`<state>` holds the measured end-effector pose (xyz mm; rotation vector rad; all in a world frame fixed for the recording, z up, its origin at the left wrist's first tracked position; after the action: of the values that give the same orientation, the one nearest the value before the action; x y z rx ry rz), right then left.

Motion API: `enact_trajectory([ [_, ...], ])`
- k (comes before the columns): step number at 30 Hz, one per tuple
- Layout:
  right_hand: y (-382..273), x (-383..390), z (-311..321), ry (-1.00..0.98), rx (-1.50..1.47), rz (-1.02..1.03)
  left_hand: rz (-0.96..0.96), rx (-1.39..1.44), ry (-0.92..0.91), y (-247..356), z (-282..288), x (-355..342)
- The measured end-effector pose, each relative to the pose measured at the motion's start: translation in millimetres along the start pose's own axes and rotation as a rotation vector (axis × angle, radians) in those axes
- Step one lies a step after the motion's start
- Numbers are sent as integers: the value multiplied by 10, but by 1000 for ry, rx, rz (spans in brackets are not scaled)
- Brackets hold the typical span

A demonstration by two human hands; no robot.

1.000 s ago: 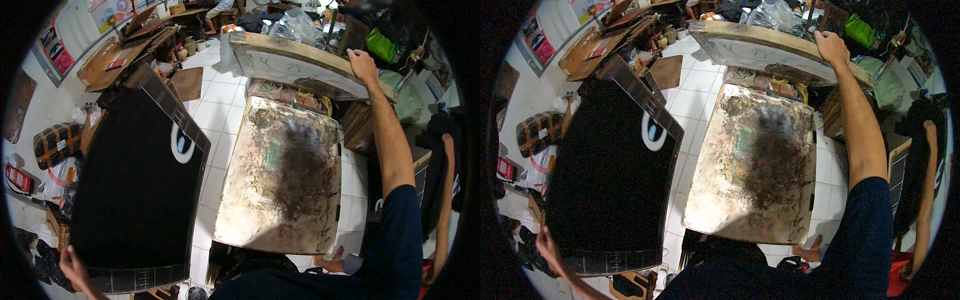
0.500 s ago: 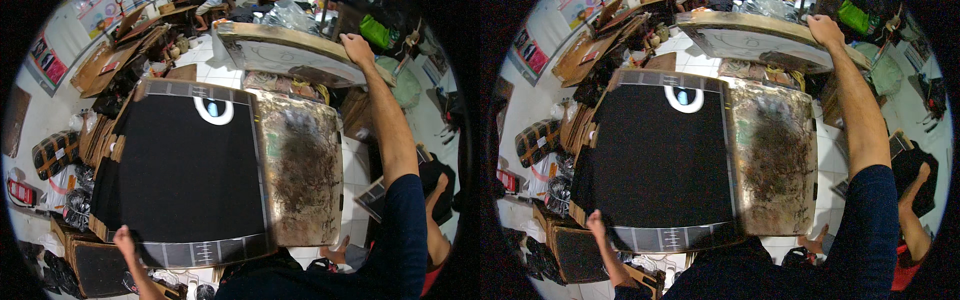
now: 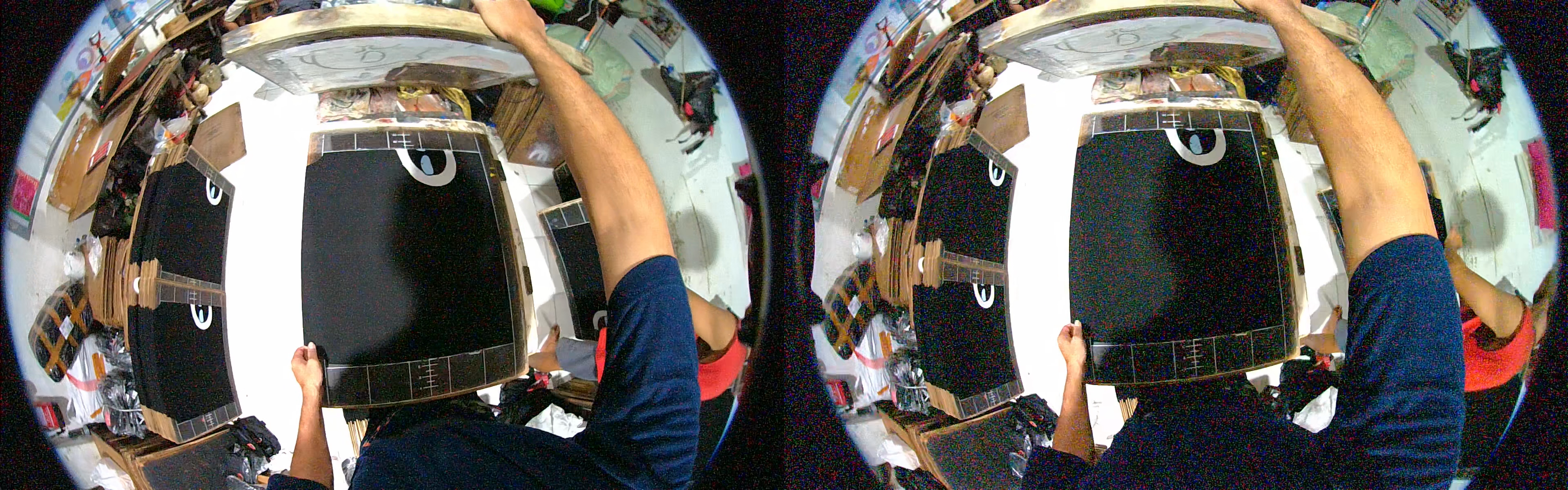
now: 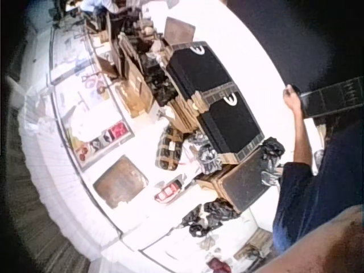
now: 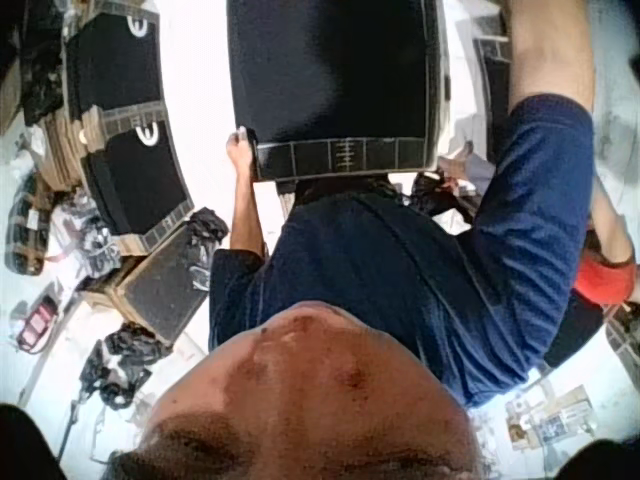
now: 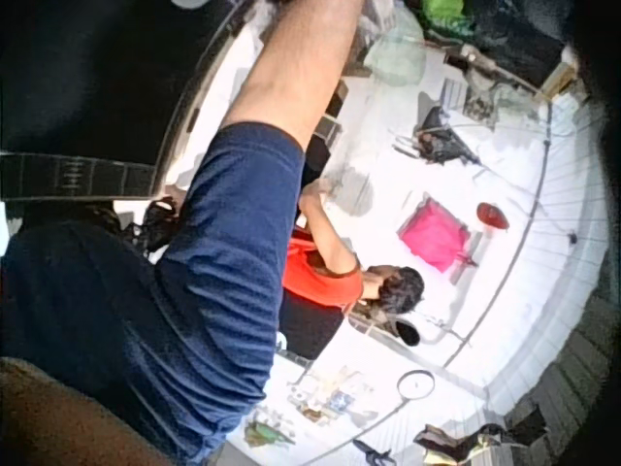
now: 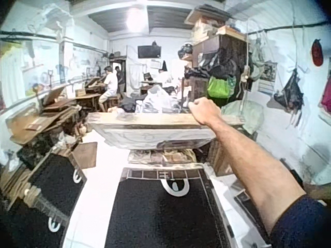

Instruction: The person mixes dark ink in a small container, then repeatedly uses a squeegee to pull ink across a screen-printing frame over a black skateboard deck. The person lifts the screen to reveal the printed logo and repeats the process on multiple decks.

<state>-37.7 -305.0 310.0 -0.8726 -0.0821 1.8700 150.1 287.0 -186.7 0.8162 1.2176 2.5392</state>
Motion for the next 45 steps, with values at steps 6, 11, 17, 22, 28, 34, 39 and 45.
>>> enact_trajectory([
  [6,-101,-110,45,-7,-17,43,-162,-557,-72,407,115,294],
  [11,-71,-388,5,-36,-46,46,-112,-617,-75,554,117,344],
  [17,-125,-633,-29,-27,-23,74,-131,-617,-19,670,58,291],
  [22,-118,-761,-26,1,-63,8,-86,-640,-43,738,33,237],
  [28,-143,-859,-49,-33,-43,61,-77,-603,-40,691,24,178],
  [34,-149,-951,-48,-29,-61,53,-71,-574,15,330,-137,54],
  [39,-259,-909,-85,-54,90,309,-66,-465,-17,264,-155,-5],
  [45,-124,-781,-22,-4,-134,197,-626,-661,157,1658,-765,-530],
])
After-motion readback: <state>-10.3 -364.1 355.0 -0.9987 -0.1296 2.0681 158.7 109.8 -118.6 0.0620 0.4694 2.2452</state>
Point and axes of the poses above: each hand's wrist, its own x-axis away from the middle knuckle, its own z-axis out of the back of the hand, y = z × x, the point moved 4 cm from there along -x, towards the middle knuckle, and after that the axes turned 7 degrees about -x, right-handed, at the moved point
